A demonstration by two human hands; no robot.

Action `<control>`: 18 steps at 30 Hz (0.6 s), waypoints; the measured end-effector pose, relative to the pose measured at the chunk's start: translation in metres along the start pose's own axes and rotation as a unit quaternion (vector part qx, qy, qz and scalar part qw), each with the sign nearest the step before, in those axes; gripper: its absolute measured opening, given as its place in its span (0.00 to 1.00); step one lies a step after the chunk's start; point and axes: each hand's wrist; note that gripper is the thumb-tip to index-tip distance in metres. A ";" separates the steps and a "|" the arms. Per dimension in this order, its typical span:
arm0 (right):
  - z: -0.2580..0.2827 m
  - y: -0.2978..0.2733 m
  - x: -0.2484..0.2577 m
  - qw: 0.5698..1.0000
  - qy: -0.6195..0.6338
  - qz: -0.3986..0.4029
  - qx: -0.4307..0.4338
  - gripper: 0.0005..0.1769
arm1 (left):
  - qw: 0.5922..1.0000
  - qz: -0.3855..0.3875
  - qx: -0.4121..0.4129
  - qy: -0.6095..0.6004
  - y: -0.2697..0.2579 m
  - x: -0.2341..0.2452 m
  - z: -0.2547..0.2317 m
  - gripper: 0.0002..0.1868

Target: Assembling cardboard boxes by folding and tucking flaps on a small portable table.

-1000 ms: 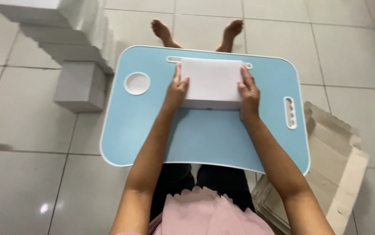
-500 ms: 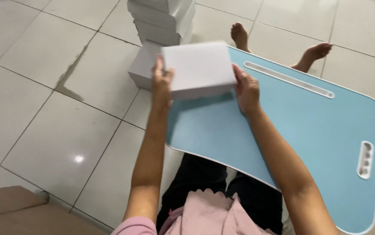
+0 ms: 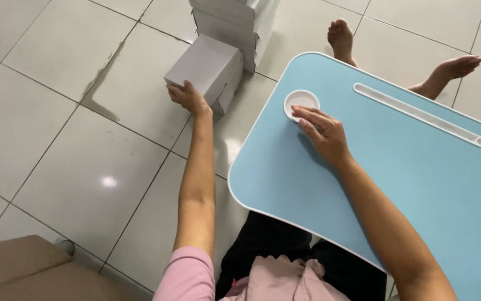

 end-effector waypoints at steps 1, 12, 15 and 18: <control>0.001 0.002 -0.001 1.000 -0.001 -0.001 -0.001 0.14 | 1.000 0.002 0.000 0.000 -0.012 0.000 -0.021 0.37; 0.004 0.002 -0.001 0.999 -0.026 -0.011 0.045 0.13 | 0.997 0.074 0.018 0.015 -0.026 -0.031 -0.001 0.44; 0.002 -0.001 -0.006 0.995 -0.050 -0.026 0.086 0.12 | 0.994 0.059 -0.003 0.094 -0.033 -0.017 -0.022 0.47; -0.004 -0.006 -0.009 0.981 -0.096 -0.026 0.164 0.11 | 0.970 0.087 -0.149 0.174 -0.037 -0.015 -0.048 0.46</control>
Point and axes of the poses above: each hand's wrist, its own y-axis towards the middle knuckle, its own x-axis out of the back of the hand, z = x × y, and after that the axes turned 2 degrees about -z, right-handed
